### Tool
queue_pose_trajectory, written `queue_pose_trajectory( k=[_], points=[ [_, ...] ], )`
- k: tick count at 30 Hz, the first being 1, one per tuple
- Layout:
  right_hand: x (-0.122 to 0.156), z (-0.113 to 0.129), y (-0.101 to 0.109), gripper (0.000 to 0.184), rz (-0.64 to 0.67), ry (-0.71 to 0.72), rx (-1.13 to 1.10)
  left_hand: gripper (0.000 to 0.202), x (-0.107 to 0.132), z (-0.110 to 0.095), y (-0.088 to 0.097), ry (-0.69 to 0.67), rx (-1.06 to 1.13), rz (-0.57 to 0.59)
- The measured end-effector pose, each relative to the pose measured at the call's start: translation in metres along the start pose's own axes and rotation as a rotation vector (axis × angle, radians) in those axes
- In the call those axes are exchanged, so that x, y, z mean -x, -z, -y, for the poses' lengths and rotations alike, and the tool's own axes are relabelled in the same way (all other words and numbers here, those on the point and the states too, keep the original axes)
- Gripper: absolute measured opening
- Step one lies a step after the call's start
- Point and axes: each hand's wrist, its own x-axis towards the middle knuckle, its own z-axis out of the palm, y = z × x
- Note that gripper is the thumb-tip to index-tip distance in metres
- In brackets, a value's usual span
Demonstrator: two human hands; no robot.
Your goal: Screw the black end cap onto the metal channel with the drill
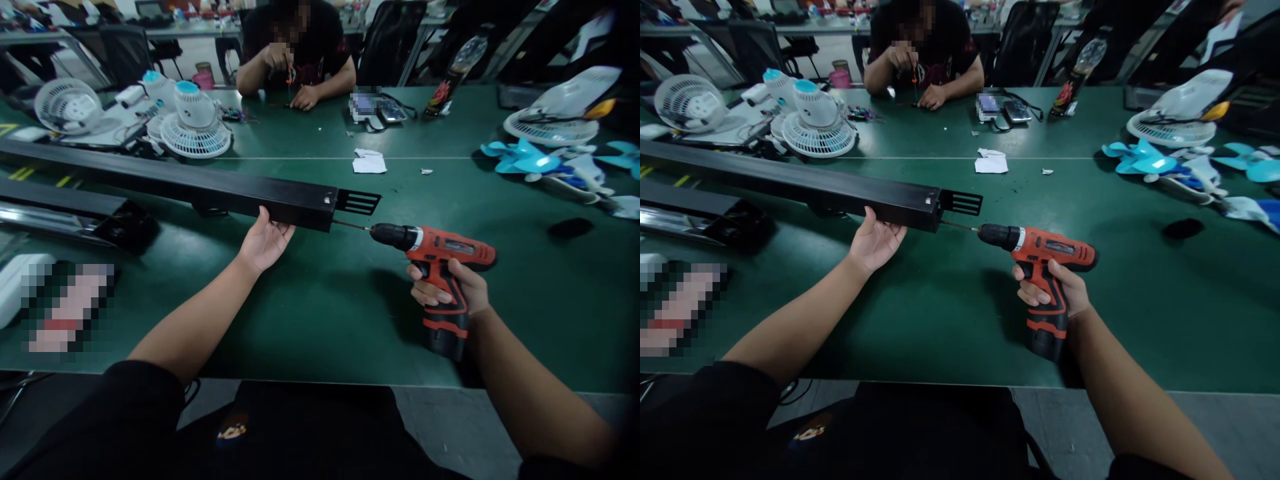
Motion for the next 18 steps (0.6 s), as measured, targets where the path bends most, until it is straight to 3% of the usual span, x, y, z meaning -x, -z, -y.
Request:
queue_pose_trajectory(
  k=[18],
  points=[
    [-0.001,-0.0005,-0.0024,0.033,0.007,-0.003,0.012,0.039,-0.0012,-0.0007,0.0061,0.015,0.025,0.044]
  ],
)
